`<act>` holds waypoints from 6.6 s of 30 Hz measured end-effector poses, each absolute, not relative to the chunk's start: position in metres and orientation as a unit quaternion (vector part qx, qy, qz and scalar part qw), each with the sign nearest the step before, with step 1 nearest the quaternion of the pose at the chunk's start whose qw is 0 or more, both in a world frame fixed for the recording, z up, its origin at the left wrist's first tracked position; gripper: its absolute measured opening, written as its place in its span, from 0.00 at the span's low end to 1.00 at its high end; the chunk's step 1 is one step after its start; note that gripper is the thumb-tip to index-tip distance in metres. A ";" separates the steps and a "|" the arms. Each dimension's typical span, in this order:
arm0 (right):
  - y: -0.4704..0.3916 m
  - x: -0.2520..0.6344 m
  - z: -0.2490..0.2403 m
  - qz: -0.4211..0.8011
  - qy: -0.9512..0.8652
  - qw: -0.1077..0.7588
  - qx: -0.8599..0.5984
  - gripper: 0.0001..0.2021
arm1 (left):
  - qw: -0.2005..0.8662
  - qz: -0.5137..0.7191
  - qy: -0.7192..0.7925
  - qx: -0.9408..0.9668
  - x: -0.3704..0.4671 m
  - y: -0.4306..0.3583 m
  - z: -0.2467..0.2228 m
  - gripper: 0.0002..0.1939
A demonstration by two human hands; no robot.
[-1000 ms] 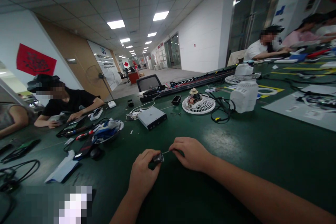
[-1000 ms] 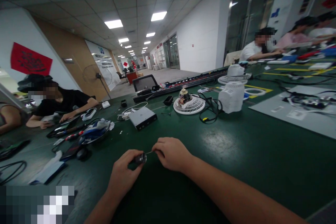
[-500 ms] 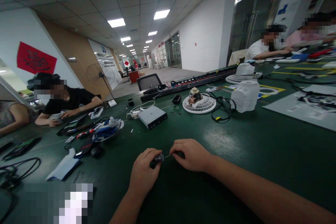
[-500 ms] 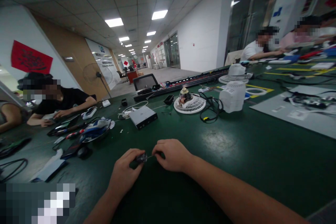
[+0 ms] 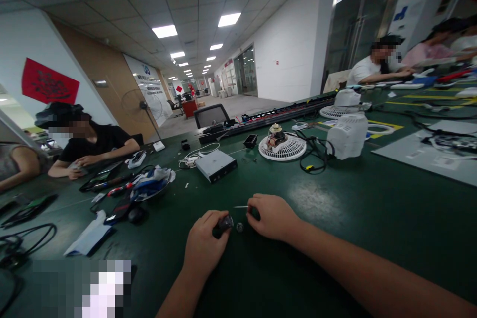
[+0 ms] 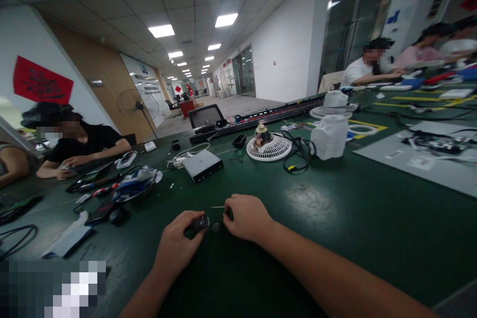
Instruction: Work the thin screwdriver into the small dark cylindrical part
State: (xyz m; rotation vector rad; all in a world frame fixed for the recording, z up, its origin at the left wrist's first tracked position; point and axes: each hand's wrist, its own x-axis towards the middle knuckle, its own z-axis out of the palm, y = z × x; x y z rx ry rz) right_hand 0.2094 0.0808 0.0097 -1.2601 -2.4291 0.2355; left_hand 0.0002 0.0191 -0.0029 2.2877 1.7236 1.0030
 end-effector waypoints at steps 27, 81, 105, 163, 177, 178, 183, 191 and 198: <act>0.081 0.206 -0.001 0.206 -0.868 0.354 -0.281 0.05 | 0.035 0.301 0.535 0.788 0.004 0.017 -0.006 0.23; 0.075 0.188 -0.011 0.261 -0.844 0.398 -0.249 0.11 | 0.015 0.396 0.537 0.745 -0.003 0.032 -0.015 0.18; 0.071 0.192 -0.001 0.271 -0.854 0.331 -0.298 0.08 | 0.032 0.382 0.538 0.751 -0.001 0.031 -0.013 0.16; 0.086 0.219 0.021 0.040 -0.918 0.234 -0.317 0.10 | 0.048 0.359 0.596 0.717 0.012 0.025 -0.003 0.09; 0.085 0.220 0.023 0.039 -0.919 0.237 -0.312 0.09 | 0.030 0.361 0.576 0.732 0.013 0.023 -0.004 0.10; 0.084 0.220 0.023 0.040 -0.921 0.235 -0.307 0.08 | 0.030 0.363 0.577 0.731 0.013 0.023 -0.004 0.10; 0.081 0.219 0.025 0.042 -0.925 0.240 -0.292 0.09 | 0.035 0.362 0.572 0.735 0.013 0.023 -0.003 0.10; 0.082 0.219 0.025 0.036 -0.922 0.238 -0.304 0.08 | 0.021 0.355 0.571 0.740 0.014 0.023 -0.001 0.10; 0.082 0.218 0.024 0.023 -0.917 0.241 -0.316 0.08 | 0.020 0.359 0.578 0.732 0.013 0.024 -0.003 0.10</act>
